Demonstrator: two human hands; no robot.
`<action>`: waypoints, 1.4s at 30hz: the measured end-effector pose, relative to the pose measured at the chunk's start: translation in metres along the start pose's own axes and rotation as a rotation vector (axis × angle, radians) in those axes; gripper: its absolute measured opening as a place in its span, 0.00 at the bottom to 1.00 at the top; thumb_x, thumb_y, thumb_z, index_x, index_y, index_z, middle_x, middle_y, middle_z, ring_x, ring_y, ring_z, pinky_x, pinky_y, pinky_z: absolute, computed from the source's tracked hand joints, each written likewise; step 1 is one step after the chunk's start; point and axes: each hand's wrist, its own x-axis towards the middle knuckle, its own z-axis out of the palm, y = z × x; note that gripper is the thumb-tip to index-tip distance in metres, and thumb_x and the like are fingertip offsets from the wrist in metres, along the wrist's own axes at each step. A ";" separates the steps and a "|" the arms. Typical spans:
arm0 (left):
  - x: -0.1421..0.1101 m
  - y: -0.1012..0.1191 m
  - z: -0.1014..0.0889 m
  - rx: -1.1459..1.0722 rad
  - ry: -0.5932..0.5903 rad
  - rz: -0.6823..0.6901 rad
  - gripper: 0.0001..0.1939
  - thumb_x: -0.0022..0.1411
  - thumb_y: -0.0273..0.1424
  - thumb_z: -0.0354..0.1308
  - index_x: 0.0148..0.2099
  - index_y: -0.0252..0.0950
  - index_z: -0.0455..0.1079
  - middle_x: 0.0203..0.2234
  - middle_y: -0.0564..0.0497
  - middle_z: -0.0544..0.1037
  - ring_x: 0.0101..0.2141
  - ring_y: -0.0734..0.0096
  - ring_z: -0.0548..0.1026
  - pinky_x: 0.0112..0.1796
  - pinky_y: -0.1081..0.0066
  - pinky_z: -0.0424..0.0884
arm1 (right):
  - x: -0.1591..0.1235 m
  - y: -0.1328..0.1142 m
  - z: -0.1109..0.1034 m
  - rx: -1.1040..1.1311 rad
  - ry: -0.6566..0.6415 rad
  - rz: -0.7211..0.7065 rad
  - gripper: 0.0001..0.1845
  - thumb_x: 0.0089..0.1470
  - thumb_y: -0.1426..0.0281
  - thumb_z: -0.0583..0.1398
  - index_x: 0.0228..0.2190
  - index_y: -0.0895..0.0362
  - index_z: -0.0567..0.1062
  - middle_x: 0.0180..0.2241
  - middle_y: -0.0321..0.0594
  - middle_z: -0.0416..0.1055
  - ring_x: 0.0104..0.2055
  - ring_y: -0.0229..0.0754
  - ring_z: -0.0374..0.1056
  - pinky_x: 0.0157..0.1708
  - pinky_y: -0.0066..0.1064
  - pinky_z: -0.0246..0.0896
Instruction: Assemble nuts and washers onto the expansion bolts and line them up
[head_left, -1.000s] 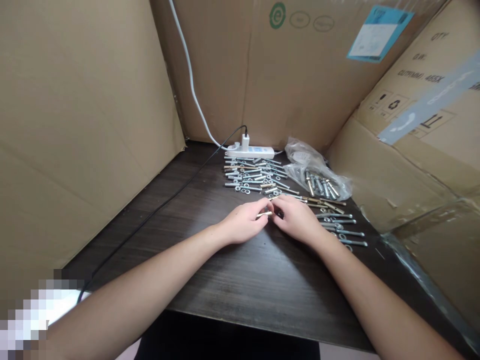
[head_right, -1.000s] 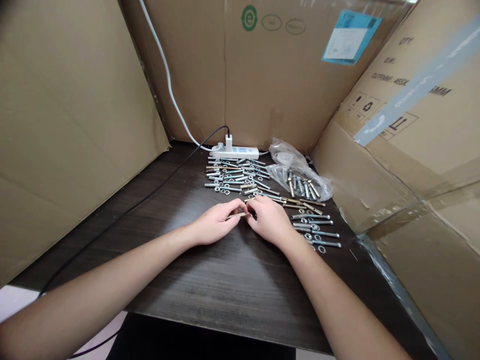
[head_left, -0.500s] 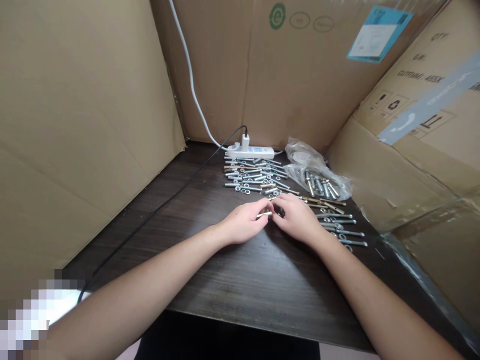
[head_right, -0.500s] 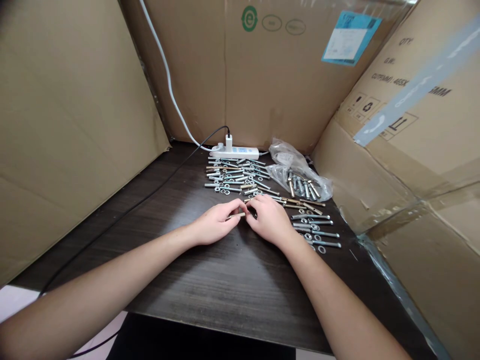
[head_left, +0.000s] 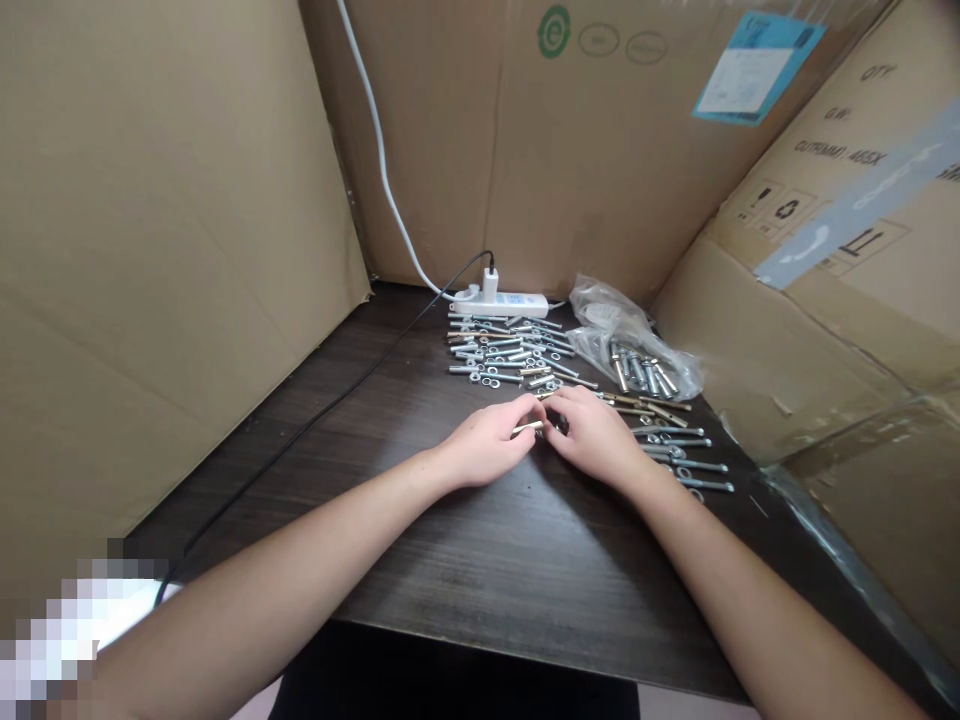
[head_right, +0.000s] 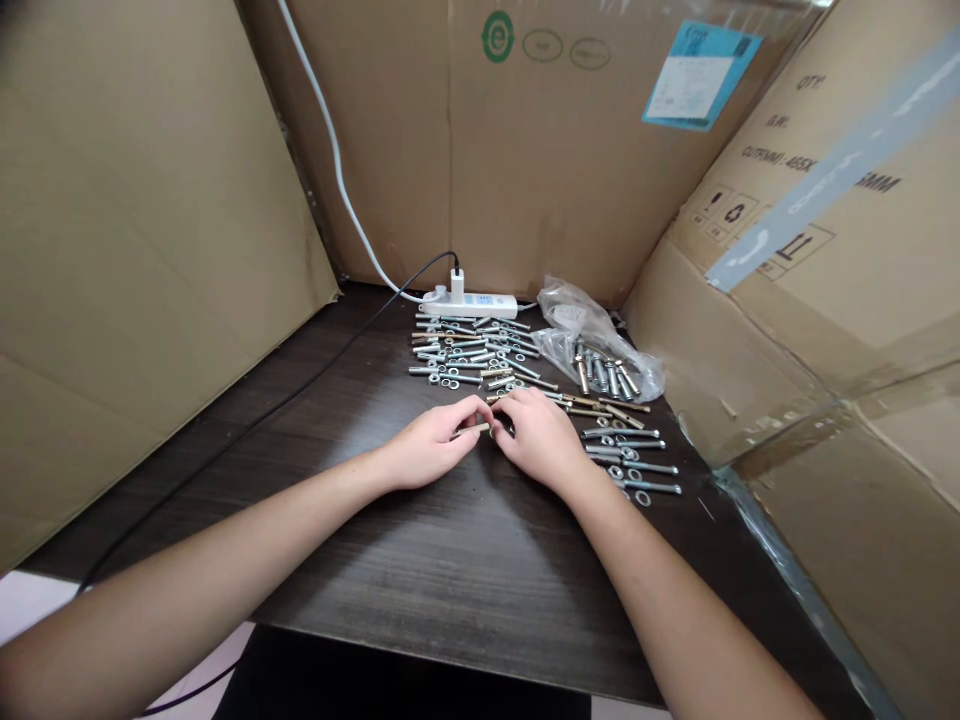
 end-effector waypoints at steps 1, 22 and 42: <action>0.001 -0.001 0.000 0.015 0.020 -0.012 0.09 0.61 0.29 0.46 0.42 0.39 0.64 0.29 0.56 0.71 0.29 0.73 0.67 0.31 0.74 0.61 | 0.000 0.000 0.000 -0.003 0.000 -0.001 0.09 0.54 0.70 0.56 0.35 0.55 0.75 0.38 0.42 0.73 0.42 0.46 0.65 0.43 0.36 0.60; 0.005 -0.004 -0.004 0.133 0.156 -0.161 0.05 0.55 0.27 0.47 0.35 0.39 0.60 0.23 0.56 0.67 0.25 0.73 0.63 0.27 0.73 0.57 | -0.003 -0.007 -0.012 0.039 -0.072 -0.066 0.07 0.53 0.68 0.58 0.33 0.56 0.74 0.34 0.42 0.72 0.40 0.45 0.65 0.42 0.36 0.60; 0.005 -0.008 -0.009 0.056 0.221 -0.160 0.10 0.61 0.30 0.41 0.31 0.38 0.61 0.23 0.56 0.66 0.26 0.72 0.63 0.29 0.73 0.57 | -0.004 0.004 -0.025 0.096 0.143 -0.042 0.10 0.53 0.73 0.55 0.33 0.55 0.76 0.33 0.41 0.74 0.38 0.43 0.68 0.41 0.34 0.62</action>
